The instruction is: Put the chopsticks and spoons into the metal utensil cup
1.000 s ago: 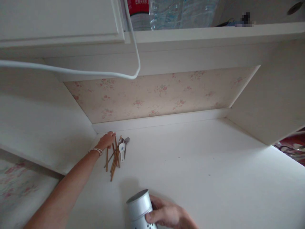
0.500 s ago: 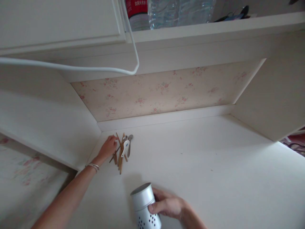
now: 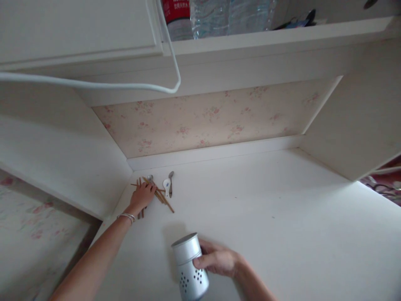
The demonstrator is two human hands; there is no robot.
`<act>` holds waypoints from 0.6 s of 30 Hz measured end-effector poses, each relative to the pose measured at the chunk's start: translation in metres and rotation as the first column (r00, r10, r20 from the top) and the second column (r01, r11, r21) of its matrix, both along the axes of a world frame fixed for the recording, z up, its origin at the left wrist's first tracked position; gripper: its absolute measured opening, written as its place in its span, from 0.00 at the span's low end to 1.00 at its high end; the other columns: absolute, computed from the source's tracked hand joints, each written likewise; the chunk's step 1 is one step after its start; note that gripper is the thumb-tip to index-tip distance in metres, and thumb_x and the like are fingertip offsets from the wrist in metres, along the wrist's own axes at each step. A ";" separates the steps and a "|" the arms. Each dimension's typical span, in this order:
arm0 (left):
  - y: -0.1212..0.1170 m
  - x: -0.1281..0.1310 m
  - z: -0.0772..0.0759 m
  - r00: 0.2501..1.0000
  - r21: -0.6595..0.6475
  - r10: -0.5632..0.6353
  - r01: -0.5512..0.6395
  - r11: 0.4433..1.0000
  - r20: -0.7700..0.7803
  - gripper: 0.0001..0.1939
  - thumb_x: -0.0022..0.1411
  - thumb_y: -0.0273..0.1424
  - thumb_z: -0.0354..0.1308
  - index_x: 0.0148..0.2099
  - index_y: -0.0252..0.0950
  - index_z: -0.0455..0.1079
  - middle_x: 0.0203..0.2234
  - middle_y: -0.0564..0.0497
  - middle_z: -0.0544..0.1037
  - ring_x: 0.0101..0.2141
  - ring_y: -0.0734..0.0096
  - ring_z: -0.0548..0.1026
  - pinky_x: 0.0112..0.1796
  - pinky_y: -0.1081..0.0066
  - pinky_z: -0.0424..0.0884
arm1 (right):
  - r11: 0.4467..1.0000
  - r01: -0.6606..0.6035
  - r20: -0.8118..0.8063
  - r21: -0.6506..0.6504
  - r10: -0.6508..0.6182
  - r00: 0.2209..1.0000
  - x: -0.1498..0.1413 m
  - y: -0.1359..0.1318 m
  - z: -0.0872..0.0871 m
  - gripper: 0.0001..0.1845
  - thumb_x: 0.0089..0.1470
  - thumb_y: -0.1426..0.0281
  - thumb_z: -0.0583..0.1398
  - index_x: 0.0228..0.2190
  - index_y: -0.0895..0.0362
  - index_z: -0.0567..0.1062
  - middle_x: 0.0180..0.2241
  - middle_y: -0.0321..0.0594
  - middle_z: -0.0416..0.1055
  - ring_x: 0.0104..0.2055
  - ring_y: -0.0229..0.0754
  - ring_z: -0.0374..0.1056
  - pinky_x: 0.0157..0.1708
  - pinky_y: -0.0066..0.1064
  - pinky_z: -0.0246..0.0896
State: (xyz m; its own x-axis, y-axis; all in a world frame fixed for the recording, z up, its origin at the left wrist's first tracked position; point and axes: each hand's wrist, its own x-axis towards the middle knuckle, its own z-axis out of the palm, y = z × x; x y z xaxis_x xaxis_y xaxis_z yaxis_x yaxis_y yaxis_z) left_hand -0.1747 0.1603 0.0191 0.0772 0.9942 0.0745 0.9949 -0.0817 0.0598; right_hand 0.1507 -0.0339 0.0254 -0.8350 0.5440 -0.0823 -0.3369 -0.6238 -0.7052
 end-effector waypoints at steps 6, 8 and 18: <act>0.004 0.002 -0.004 1.000 -0.031 0.018 -0.018 0.999 0.001 0.24 0.69 0.39 0.38 0.57 0.39 0.70 0.59 0.45 0.70 0.56 0.51 0.67 0.56 0.55 0.60 | 0.998 0.034 0.015 0.059 -0.035 0.999 0.001 -0.003 -0.001 0.32 0.40 0.66 0.73 0.48 0.58 0.74 0.42 0.41 0.75 0.46 0.47 0.69 0.48 0.36 0.59; 0.006 0.003 -0.006 0.999 -0.046 0.037 -0.036 0.998 0.016 0.24 0.69 0.39 0.38 0.57 0.42 0.69 0.60 0.49 0.68 0.56 0.50 0.67 0.55 0.52 0.60 | 0.992 0.088 0.003 0.095 -0.088 0.996 0.002 -0.003 0.004 0.33 0.38 0.67 0.73 0.48 0.58 0.73 0.42 0.41 0.75 0.46 0.47 0.69 0.46 0.34 0.59; -0.014 0.011 0.007 0.989 0.060 0.098 -0.105 0.993 0.109 0.24 0.69 0.43 0.40 0.62 0.44 0.64 0.61 0.42 0.66 0.57 0.39 0.62 0.51 0.40 0.57 | 0.587 0.399 0.390 0.704 -0.790 0.474 -0.010 0.108 0.021 0.40 0.35 0.66 0.74 0.51 0.56 0.67 0.42 0.44 0.76 0.42 0.49 0.73 0.43 0.41 0.66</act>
State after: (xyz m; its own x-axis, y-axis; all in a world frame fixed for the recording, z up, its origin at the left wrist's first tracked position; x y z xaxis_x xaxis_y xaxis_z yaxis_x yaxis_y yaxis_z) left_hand -0.1634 0.1460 0.0260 -0.0356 0.9892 0.1421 0.9867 0.0122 0.1623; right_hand 0.1404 0.0745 0.0460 -0.1136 0.9935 0.0088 0.1448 0.0253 -0.9891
